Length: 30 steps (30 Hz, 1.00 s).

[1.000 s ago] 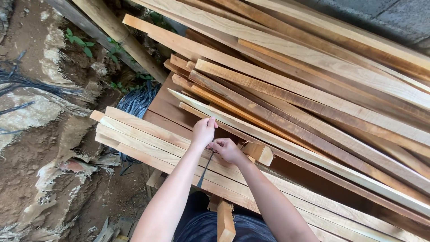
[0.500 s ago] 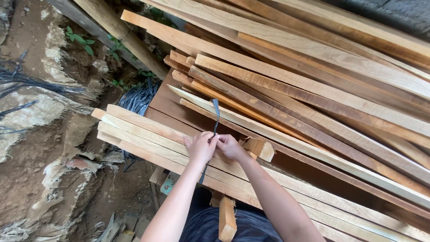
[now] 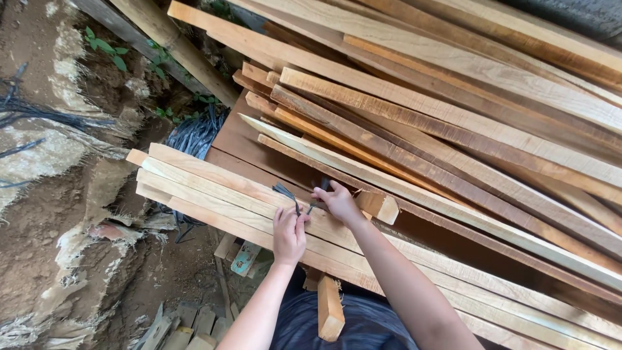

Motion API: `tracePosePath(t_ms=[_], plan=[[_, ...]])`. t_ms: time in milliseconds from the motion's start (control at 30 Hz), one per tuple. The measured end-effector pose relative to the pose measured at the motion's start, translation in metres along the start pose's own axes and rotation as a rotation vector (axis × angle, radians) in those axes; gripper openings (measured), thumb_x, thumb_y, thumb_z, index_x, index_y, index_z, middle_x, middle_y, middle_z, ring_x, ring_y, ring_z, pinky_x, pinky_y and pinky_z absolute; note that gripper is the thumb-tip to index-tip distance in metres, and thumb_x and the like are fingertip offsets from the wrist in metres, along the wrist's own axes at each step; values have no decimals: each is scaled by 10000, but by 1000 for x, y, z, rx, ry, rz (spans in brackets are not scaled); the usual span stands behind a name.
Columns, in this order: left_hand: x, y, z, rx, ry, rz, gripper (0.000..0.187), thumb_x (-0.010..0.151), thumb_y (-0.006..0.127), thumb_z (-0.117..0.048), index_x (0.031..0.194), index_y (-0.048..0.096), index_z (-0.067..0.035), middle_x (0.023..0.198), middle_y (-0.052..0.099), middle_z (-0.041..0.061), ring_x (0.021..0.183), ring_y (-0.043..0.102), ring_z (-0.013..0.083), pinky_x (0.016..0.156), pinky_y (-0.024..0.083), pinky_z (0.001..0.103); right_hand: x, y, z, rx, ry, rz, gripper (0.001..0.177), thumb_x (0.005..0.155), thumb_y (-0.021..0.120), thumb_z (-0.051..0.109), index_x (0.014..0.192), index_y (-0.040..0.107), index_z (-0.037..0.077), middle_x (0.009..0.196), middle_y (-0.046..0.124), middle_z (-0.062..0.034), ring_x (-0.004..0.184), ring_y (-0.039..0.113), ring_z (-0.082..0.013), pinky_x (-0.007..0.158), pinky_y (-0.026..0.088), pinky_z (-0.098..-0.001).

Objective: The person stacks several thin wooden planks on a workbench and then secures them together using a black plastic tie. The camera is extremely shaky throughout the process.

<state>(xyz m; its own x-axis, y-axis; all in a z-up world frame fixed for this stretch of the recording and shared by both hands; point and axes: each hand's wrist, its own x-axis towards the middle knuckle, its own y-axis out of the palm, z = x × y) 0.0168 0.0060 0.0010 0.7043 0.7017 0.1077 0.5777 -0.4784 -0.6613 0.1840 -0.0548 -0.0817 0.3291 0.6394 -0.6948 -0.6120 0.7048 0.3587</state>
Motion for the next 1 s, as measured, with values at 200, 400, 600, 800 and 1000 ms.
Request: tracePosePath(t_ms=[200,400,600,800,1000], plan=[[-2,2,-2,44,-9,15,194,984,574,-147,814,618,-65,907,678,93,999,637,295,1135,378,513,-2,-13,-29,-770,-94,6,409,976,705,402,1076,786,13,794,759,-72,701,613,-95,685,524,-292],[1,0,-4,120,44,-6,176,959,610,-173,829,616,-54,906,664,111,976,603,301,979,388,464,-6,-5,-7,-524,-61,-52,377,963,748,377,980,821,7,819,727,-87,705,571,-98,674,495,-307],[1,-1,-2,121,54,-15,180,970,606,-184,849,614,-52,902,660,107,984,602,298,965,392,459,-36,-4,-2,-881,-57,-42,362,985,678,372,1074,755,31,954,787,-137,837,720,-190,786,557,-337],[0,-3,-4,133,54,-2,181,970,601,-185,856,624,-47,909,662,114,987,598,309,965,389,460,-30,3,-5,-784,-276,94,310,952,676,307,1156,744,84,979,780,-104,845,726,-169,777,543,-319],[2,2,0,121,32,-2,190,971,593,-179,844,625,-41,905,666,117,997,610,307,970,398,469,1,-6,-23,-387,-17,73,295,1048,727,244,1071,813,-38,810,702,-162,751,490,-170,662,370,-361]])
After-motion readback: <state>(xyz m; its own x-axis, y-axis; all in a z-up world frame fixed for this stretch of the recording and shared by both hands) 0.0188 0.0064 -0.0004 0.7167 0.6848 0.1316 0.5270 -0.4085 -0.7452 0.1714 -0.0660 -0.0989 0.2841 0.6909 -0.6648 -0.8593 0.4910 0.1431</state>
